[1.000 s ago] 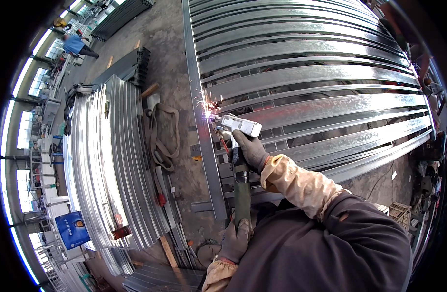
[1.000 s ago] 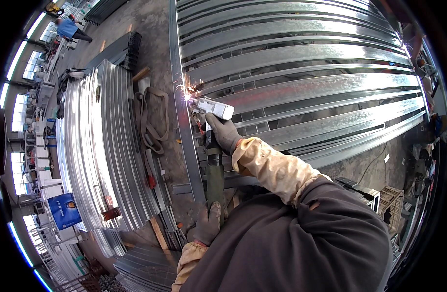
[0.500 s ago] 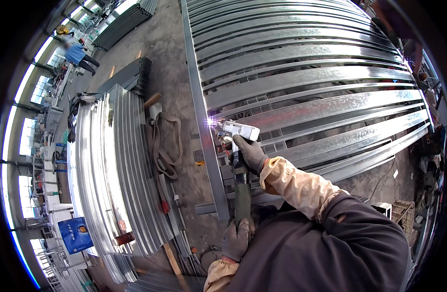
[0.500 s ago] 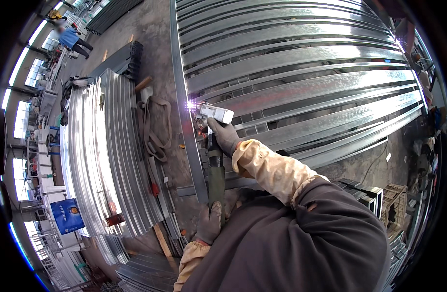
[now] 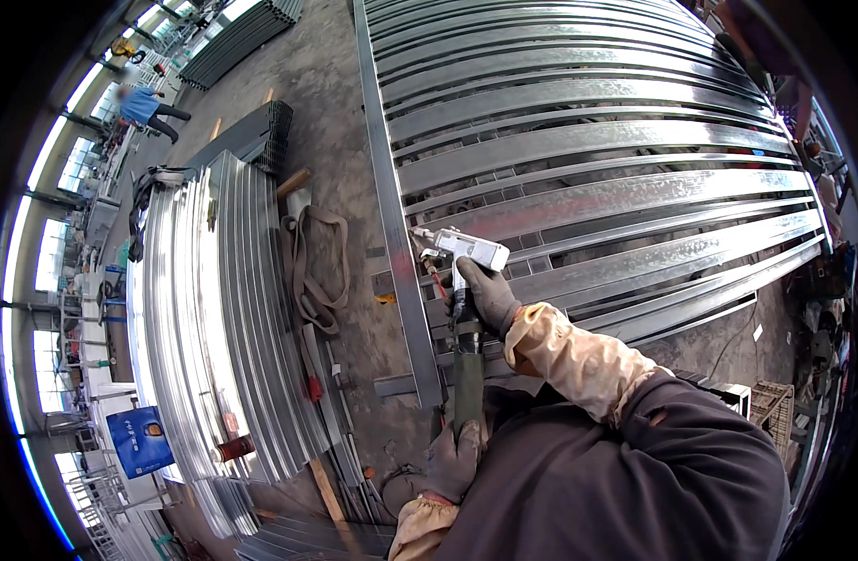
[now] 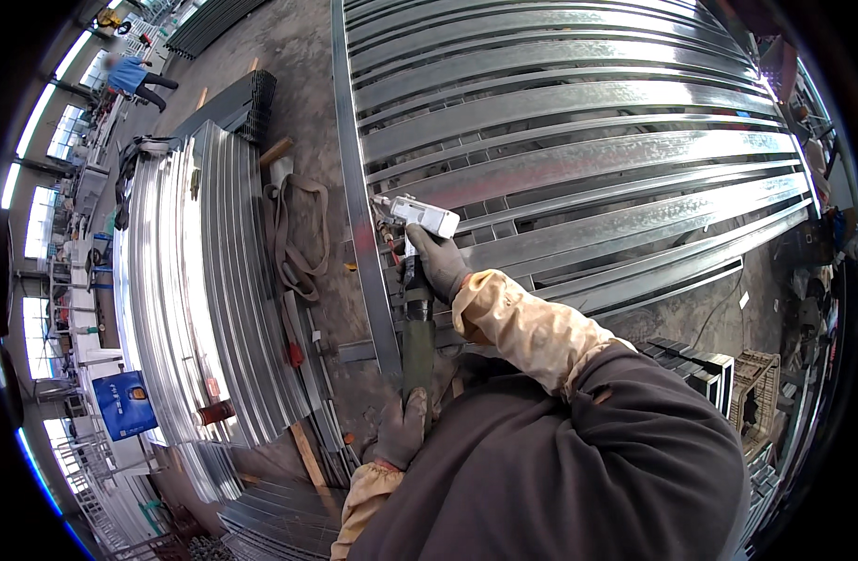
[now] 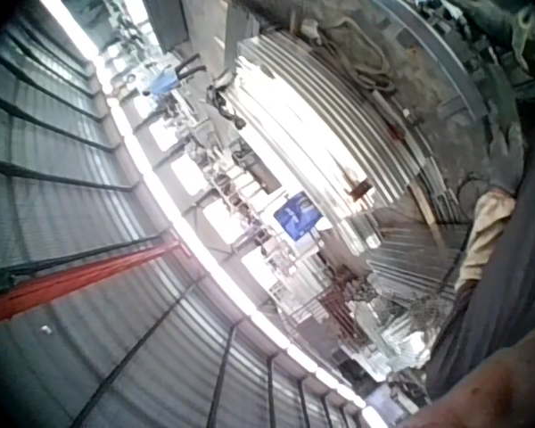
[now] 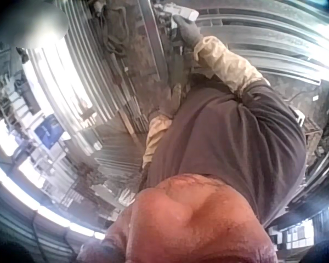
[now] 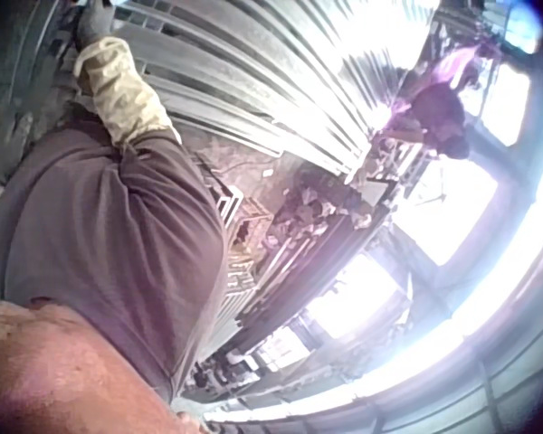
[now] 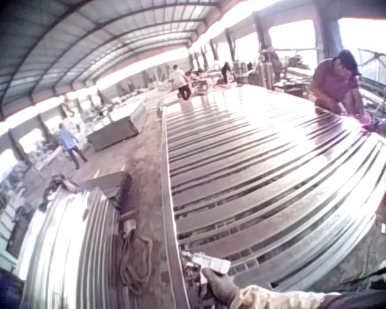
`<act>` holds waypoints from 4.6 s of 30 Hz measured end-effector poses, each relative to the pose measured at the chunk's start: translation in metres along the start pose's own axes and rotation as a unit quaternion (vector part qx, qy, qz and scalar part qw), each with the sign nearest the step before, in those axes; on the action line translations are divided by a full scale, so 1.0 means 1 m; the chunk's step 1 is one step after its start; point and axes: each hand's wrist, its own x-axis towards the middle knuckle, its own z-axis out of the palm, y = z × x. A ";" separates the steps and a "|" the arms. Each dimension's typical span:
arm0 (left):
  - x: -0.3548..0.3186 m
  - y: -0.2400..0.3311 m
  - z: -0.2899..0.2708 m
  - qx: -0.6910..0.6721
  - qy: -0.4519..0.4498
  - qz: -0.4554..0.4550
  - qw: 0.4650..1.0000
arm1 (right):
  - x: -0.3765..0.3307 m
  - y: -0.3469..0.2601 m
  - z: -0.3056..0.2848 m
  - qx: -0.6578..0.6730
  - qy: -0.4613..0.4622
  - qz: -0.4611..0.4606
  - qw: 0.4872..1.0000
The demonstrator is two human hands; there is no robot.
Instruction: The person welds metal beams together using a handheld welding tool. They move the tool along the seams of a large metal frame structure, creating bright sparks and fusing the metal pieces. The person wears protective gloves and a jacket while performing the task in a workshop environment.
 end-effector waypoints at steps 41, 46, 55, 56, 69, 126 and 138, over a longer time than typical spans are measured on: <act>-0.010 -0.005 0.003 0.017 0.022 -0.013 1.000 | -0.007 0.005 0.000 -0.040 0.008 0.008 0.999; -0.010 -0.010 0.003 -0.002 0.013 -0.009 1.000 | -0.011 0.004 0.002 -0.043 0.015 -0.008 0.999; -0.014 -0.012 0.001 -0.027 0.003 -0.025 0.999 | -0.014 0.006 0.003 -0.055 0.018 -0.008 0.998; -0.015 -0.011 0.001 -0.023 0.007 -0.022 0.999 | -0.015 0.006 0.004 -0.057 0.021 -0.003 0.998; -0.022 -0.006 -0.006 -0.009 -0.021 -0.064 0.998 | -0.015 0.017 0.000 -0.058 0.016 -0.040 0.997; -0.040 -0.030 -0.007 -0.032 0.002 0.006 0.999 | -0.035 0.032 0.002 -0.076 0.020 -0.054 0.995; -0.042 -0.039 -0.008 -0.060 -0.026 -0.032 0.997 | -0.038 0.037 0.001 -0.064 0.016 -0.056 0.996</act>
